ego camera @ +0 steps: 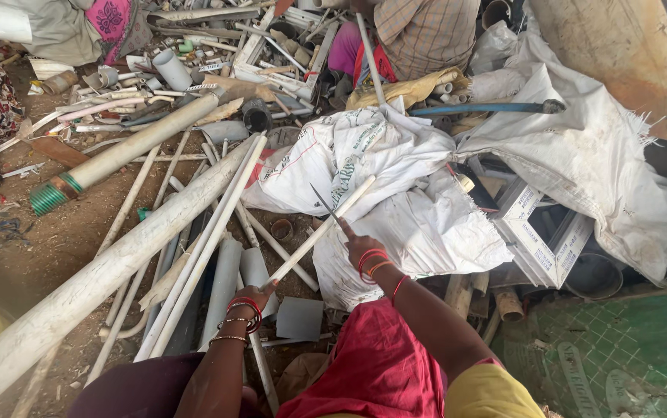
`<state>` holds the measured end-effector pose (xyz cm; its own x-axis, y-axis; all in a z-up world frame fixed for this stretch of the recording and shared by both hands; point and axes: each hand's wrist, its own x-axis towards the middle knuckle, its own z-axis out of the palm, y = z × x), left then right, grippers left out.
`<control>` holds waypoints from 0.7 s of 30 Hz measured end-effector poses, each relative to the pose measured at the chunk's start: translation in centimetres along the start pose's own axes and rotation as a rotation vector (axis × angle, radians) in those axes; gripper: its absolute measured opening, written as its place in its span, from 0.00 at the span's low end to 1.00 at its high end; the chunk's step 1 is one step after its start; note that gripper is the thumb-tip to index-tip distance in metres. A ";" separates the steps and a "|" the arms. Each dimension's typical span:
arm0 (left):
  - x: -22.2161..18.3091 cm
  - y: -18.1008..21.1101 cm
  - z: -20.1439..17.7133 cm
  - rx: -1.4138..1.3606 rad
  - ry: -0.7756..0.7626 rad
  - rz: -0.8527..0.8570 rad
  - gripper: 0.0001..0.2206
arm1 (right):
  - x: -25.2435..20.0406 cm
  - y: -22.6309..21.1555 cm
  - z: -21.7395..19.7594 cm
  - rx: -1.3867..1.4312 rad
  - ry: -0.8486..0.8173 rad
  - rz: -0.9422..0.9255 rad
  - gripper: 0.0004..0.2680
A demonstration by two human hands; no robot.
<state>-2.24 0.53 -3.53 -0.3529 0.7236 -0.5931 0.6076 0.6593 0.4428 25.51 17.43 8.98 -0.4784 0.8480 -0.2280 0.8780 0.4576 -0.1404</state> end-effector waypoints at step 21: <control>-0.9 -0.4 -0.5 -0.069 0.178 0.072 0.38 | -0.9 -2.4 -0.6 -0.176 -0.065 -0.112 0.27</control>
<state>-2.56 -0.28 -2.86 -0.4346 0.7898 -0.4329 0.5875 0.6129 0.5284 23.86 15.77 10.13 -0.5678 0.7730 -0.2831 0.8058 0.5922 0.0009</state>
